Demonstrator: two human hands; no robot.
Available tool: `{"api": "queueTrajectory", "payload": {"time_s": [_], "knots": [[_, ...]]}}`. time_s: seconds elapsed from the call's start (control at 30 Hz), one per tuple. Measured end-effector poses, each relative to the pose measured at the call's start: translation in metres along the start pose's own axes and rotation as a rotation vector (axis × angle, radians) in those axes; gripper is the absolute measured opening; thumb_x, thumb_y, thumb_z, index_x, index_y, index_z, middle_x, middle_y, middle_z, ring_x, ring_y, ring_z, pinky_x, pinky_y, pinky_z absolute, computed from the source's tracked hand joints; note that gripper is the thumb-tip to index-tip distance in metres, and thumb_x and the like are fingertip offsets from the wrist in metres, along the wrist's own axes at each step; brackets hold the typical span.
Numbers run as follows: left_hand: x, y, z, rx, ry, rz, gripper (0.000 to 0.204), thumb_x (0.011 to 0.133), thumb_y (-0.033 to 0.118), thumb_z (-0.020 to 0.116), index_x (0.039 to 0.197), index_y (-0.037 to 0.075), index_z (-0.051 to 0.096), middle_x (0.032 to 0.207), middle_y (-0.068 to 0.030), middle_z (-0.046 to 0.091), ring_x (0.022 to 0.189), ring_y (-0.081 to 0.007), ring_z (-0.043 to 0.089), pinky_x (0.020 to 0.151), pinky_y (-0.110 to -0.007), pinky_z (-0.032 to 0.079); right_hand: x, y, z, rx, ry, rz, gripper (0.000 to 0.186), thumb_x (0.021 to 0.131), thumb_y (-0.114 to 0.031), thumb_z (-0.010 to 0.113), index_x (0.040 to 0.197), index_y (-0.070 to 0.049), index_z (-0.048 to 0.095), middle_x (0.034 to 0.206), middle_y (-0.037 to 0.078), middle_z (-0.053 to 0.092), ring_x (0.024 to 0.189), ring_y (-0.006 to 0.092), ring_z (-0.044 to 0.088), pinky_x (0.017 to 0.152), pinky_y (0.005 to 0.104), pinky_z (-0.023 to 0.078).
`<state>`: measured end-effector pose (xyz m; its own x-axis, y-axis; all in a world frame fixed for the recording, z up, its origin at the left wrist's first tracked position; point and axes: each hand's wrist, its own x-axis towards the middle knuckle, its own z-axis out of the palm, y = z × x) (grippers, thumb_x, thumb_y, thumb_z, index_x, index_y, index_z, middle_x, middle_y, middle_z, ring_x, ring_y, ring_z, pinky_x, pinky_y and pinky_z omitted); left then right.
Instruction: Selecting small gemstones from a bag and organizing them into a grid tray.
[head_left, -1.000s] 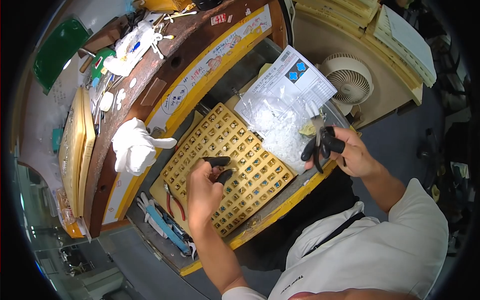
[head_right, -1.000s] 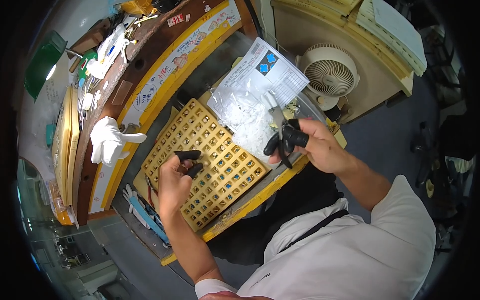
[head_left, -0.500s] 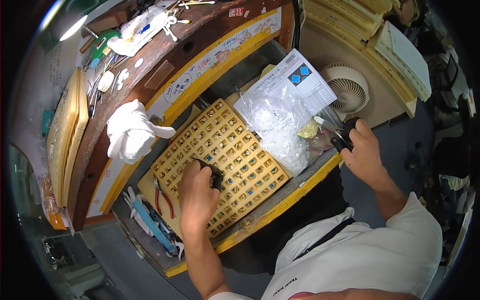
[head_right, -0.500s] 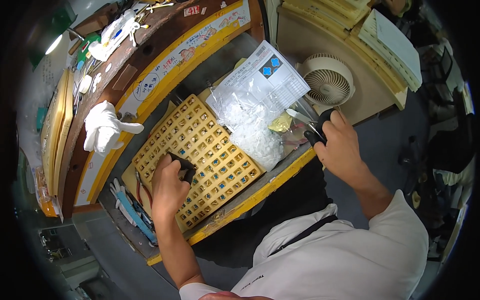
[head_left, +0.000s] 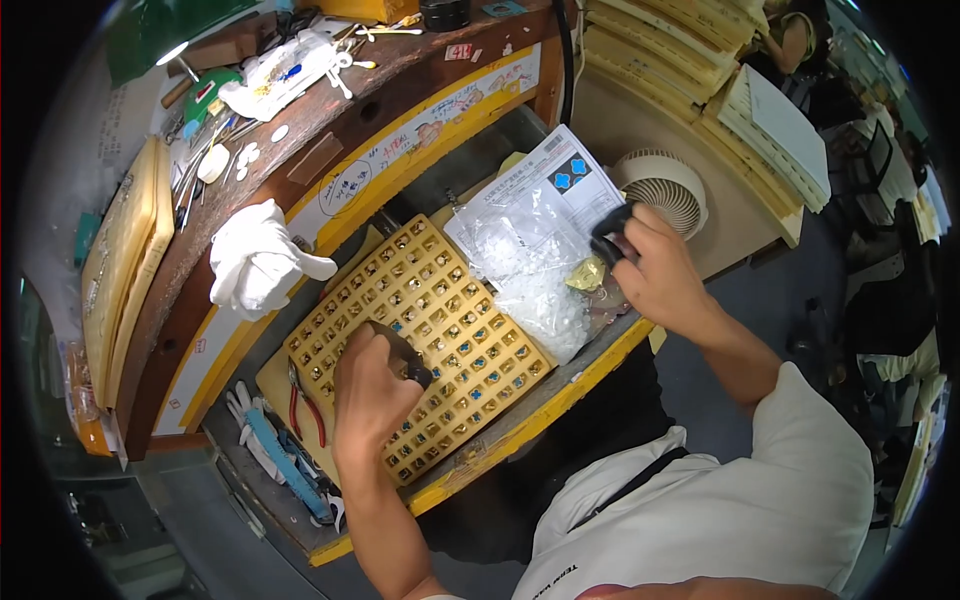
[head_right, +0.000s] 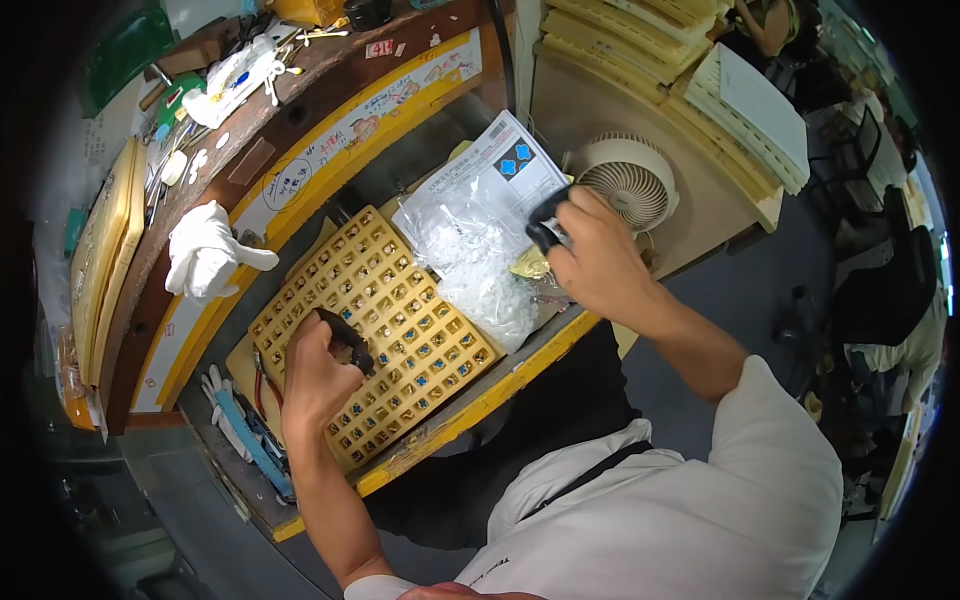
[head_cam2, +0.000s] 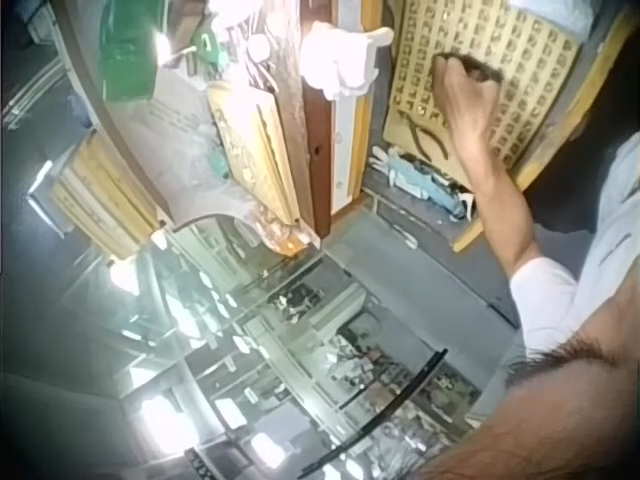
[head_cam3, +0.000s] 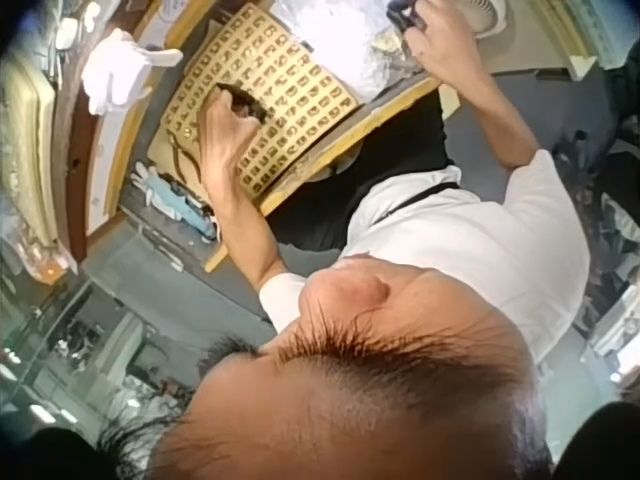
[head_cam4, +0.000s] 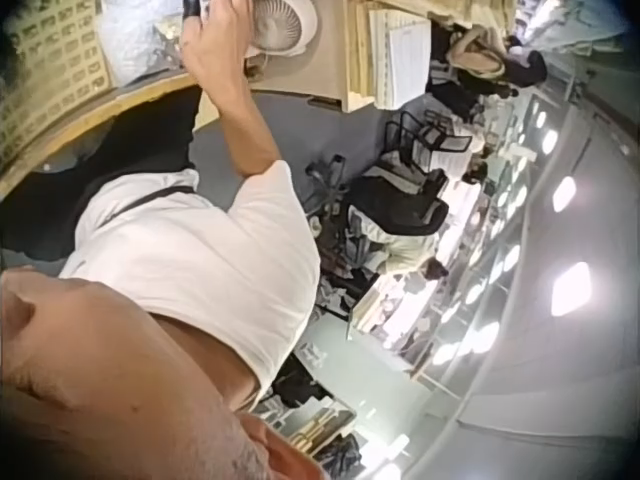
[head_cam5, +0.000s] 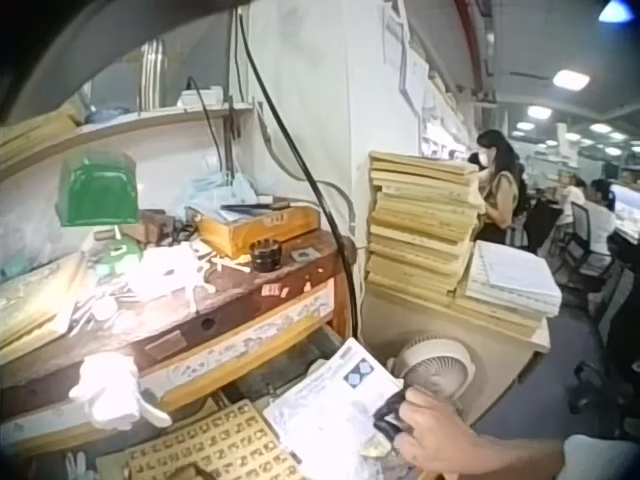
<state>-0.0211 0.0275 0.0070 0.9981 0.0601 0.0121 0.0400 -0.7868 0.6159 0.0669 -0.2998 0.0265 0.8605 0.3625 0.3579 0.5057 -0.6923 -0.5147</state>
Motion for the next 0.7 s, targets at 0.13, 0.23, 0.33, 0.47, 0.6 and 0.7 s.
{"api": "queueTrajectory", "payload": {"time_s": [0.13, 0.23, 0.33, 0.47, 0.6, 0.7], "knots": [[0.005, 0.004, 0.005, -0.228, 0.026, -0.021, 0.019, 0.067, -0.003, 0.072, 0.086, -0.002, 0.066, 0.089, -0.0142, 0.067, 0.080, -0.0244, 0.067, 0.074, -0.033, 0.052, 0.026, 0.007, 0.014, 0.154, -0.072, 0.029, 0.012, 0.076, -0.001, 0.056, 0.086, 0.006, 0.056, 0.088, 0.019, 0.051, 0.082, 0.0375, 0.052, 0.073, 0.0435, 0.043], [0.009, 0.009, 0.017, -0.380, 0.076, 0.018, 0.019, 0.069, -0.005, 0.072, 0.088, -0.002, 0.067, 0.094, -0.0119, 0.071, 0.082, -0.0164, 0.069, 0.075, -0.029, 0.054, 0.037, 0.020, 0.018, 0.216, -0.153, 0.048, 0.015, 0.075, -0.001, 0.057, 0.087, 0.006, 0.057, 0.088, 0.019, 0.052, 0.081, 0.0375, 0.054, 0.072, 0.0438, 0.044], [0.018, 0.019, 0.037, -0.587, 0.062, 0.140, 0.019, 0.072, -0.005, 0.070, 0.090, 0.000, 0.068, 0.103, -0.0132, 0.071, 0.097, -0.0197, 0.069, 0.088, -0.031, 0.056, 0.040, 0.018, 0.022, 0.295, -0.182, 0.096, 0.021, 0.074, 0.002, 0.055, 0.095, 0.004, 0.059, 0.088, 0.015, 0.059, 0.077, 0.0269, 0.059, 0.067, 0.0376, 0.047], [0.042, 0.046, 0.049, -0.347, 0.038, 0.259, 0.019, 0.069, -0.005, 0.070, 0.087, -0.001, 0.066, 0.121, -0.0185, 0.067, 0.108, -0.0297, 0.066, 0.098, -0.039, 0.051, 0.044, 0.013, 0.023, 0.397, -0.228, 0.217, 0.020, 0.073, 0.002, 0.058, 0.093, 0.006, 0.058, 0.081, 0.019, 0.064, 0.076, 0.0328, 0.063, 0.069, 0.0396, 0.049], [0.057, 0.059, 0.056, -0.385, -0.022, 0.185, 0.015, 0.070, -0.005, 0.069, 0.085, -0.004, 0.066, 0.124, -0.0153, 0.066, 0.111, -0.0274, 0.065, 0.097, -0.037, 0.051, 0.045, 0.026, 0.030, 0.408, -0.220, 0.142, 0.019, 0.073, 0.001, 0.059, 0.092, 0.006, 0.057, 0.080, 0.021, 0.065, 0.075, 0.0335, 0.065, 0.068, 0.0397, 0.050], [0.055, 0.059, 0.062, -0.332, -0.019, 0.172, 0.017, 0.072, -0.005, 0.071, 0.088, -0.004, 0.066, 0.122, -0.0158, 0.067, 0.109, -0.0259, 0.066, 0.096, -0.036, 0.051, 0.047, 0.029, 0.031, 0.344, -0.238, 0.107, 0.016, 0.073, 0.002, 0.060, 0.088, 0.006, 0.058, 0.079, 0.024, 0.065, 0.077, 0.0343, 0.066, 0.067, 0.0407, 0.050]]}}
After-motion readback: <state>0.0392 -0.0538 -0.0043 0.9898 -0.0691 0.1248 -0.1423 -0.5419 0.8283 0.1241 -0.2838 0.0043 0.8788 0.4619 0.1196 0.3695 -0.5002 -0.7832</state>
